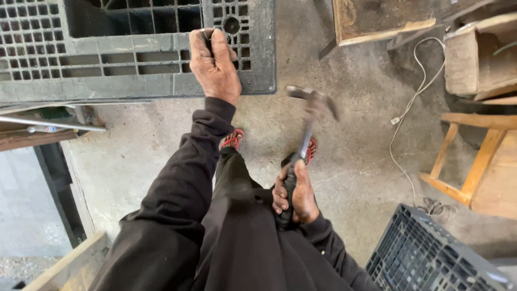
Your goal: The person hammers nails into the edge of a large black plastic crate lid resting on a work surface, driving one nail at a time while holding the nail in place with one hand. They reposition the lid, continue hammering along its edge, then reach into a container of nails to take more nails.
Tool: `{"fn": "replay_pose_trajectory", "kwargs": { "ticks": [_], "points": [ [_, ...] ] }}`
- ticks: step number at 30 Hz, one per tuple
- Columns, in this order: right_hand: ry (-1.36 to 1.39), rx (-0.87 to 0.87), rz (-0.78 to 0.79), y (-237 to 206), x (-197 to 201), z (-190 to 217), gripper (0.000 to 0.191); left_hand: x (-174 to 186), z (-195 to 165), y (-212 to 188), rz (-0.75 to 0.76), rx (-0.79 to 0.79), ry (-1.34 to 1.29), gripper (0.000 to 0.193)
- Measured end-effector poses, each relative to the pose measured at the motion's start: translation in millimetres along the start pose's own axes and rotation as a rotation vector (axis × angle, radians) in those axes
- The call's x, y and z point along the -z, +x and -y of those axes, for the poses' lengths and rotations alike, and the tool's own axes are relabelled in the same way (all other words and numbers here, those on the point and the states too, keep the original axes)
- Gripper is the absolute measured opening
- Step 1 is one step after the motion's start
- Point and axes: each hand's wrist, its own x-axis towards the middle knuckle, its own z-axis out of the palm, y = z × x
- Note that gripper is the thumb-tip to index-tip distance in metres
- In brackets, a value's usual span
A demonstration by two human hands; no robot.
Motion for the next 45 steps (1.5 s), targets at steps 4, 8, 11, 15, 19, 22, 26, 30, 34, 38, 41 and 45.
{"fn": "replay_pose_trajectory", "kwargs": {
  "ticks": [4, 8, 11, 15, 19, 22, 26, 30, 34, 38, 41, 45],
  "points": [
    [-0.114, 0.171, -0.074, -2.3, -21.3, -2.1, 0.047, 2.3, -3.8, 16.3, 0.112, 0.039, -0.264, 0.016],
    [-0.409, 0.754, -0.145, -20.4, -44.0, -31.6, 0.037, 37.4, -12.1, 40.7, 0.376, 0.464, -0.727, 0.011],
    [-0.461, 0.939, -0.215, -23.6, -68.8, -61.8, 0.032, 79.9, -25.6, 56.1, 0.545, 0.723, -0.942, 0.011],
    [-0.647, 0.762, -0.341, 0.3, -104.6, -80.8, 0.024, 126.0, -40.8, 57.0, 0.692, 0.899, -0.872, 0.011],
    [-0.626, 0.446, -0.512, 1.4, -125.2, -83.7, 0.024, 138.4, -41.8, 52.0, 0.798, 0.562, -0.477, 0.011],
    [-0.610, 0.418, -0.568, -18.4, -130.6, -93.3, 0.025, 135.3, -39.4, 42.6, 0.816, 0.082, -0.187, 0.013],
    [-0.672, 0.778, -0.380, -18.5, -130.0, -106.7, 0.024, 116.3, -29.2, 47.3, 0.865, -0.228, -0.030, 0.015],
    [-0.598, 0.551, -0.505, 6.8, -124.4, -104.2, 0.025, 106.3, -20.1, 49.1, 0.915, -0.290, -0.024, 0.015],
    [-0.536, 0.417, -0.503, 4.4, -121.7, -93.3, 0.027, 107.9, -17.2, 48.4, 0.934, -0.283, -0.055, 0.014],
    [-0.564, 0.436, -0.534, -14.5, -129.9, -94.1, 0.029, 106.7, -17.7, 48.2, 0.959, -0.287, -0.058, 0.014],
    [-0.494, 0.544, -0.468, -17.1, -134.1, -96.6, 0.031, 107.2, -16.3, 48.8, 0.947, -0.187, -0.042, 0.012],
    [-0.632, 0.406, -0.518, -3.1, -125.5, -93.5, 0.031, 104.3, -10.8, 52.8, 0.924, 0.207, -0.196, 0.014]
  ]
}}
